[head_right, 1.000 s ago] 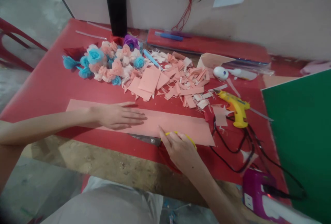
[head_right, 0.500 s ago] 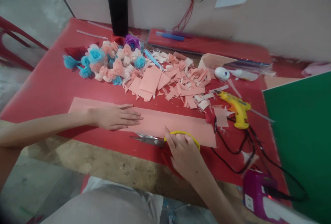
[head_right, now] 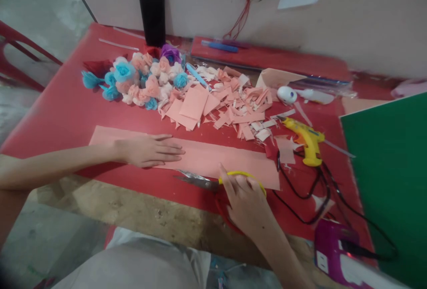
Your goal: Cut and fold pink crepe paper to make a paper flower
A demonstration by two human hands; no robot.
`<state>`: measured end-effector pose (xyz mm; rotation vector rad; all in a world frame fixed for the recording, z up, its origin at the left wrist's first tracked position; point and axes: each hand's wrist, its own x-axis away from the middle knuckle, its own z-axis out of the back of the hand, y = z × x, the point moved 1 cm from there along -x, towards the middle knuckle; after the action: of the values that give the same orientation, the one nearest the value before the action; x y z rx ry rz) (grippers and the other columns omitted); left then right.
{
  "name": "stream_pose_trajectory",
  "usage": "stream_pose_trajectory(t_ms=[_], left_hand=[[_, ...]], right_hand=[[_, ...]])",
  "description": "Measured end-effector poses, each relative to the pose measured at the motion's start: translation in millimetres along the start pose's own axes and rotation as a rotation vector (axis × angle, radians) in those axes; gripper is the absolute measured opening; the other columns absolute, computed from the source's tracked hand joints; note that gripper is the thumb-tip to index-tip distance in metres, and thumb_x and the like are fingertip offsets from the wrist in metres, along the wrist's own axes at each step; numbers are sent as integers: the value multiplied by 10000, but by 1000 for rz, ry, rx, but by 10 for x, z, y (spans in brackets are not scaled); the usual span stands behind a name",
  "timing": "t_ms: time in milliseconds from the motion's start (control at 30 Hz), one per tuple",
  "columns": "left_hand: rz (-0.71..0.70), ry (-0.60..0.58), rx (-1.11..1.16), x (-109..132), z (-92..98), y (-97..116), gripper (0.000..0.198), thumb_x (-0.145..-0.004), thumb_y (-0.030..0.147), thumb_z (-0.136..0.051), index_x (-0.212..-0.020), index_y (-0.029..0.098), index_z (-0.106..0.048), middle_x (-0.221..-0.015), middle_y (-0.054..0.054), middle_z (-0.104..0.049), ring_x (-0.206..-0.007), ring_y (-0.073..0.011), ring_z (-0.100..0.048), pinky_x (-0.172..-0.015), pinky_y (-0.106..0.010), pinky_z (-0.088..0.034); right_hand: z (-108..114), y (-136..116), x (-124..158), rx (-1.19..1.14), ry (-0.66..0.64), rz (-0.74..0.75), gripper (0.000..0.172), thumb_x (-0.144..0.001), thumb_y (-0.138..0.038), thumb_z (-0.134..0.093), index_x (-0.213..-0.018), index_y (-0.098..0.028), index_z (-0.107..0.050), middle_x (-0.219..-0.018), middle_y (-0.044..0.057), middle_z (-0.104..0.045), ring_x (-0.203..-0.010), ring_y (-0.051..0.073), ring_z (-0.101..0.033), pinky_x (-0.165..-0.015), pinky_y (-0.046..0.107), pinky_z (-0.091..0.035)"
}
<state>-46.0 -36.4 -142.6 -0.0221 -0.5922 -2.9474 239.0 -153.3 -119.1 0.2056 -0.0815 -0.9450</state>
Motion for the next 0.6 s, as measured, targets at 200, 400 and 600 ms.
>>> stream_pose_trajectory(t_ms=[200, 400, 600], left_hand=[[-11, 9, -11, 4, 6, 2, 454, -948, 249, -236, -1375, 143, -348, -1443, -60, -330, -1362, -154, -259, -1158, -379, -13], [11, -6, 11, 3, -1, -1, 456, -941, 250, -260, -1390, 193, -321, -1445, -45, -327, -1361, -154, -263, -1159, -385, -20], [-1, 6, 7, 2, 1, -1, 462, -945, 258, -228, -1380, 152, -342, -1437, -61, -337, -1362, -154, -259, -1156, -373, 4]], right_hand=[[-40, -11, 25, 2, -18, -12, 900, -634, -124, -529, -1407, -20, -80, -897, 87, -629, -769, 226, -508, -702, 340, -390], [-7, -41, -2, -16, -25, -34, 844, -660, -109, -513, -1399, -27, -113, -859, 76, -627, -764, 222, -514, -698, 337, -391], [-7, -80, -122, -52, -1, -24, 848, -690, -125, -507, -1404, -11, -65, -853, 80, -631, -732, 223, -505, -656, 329, -374]])
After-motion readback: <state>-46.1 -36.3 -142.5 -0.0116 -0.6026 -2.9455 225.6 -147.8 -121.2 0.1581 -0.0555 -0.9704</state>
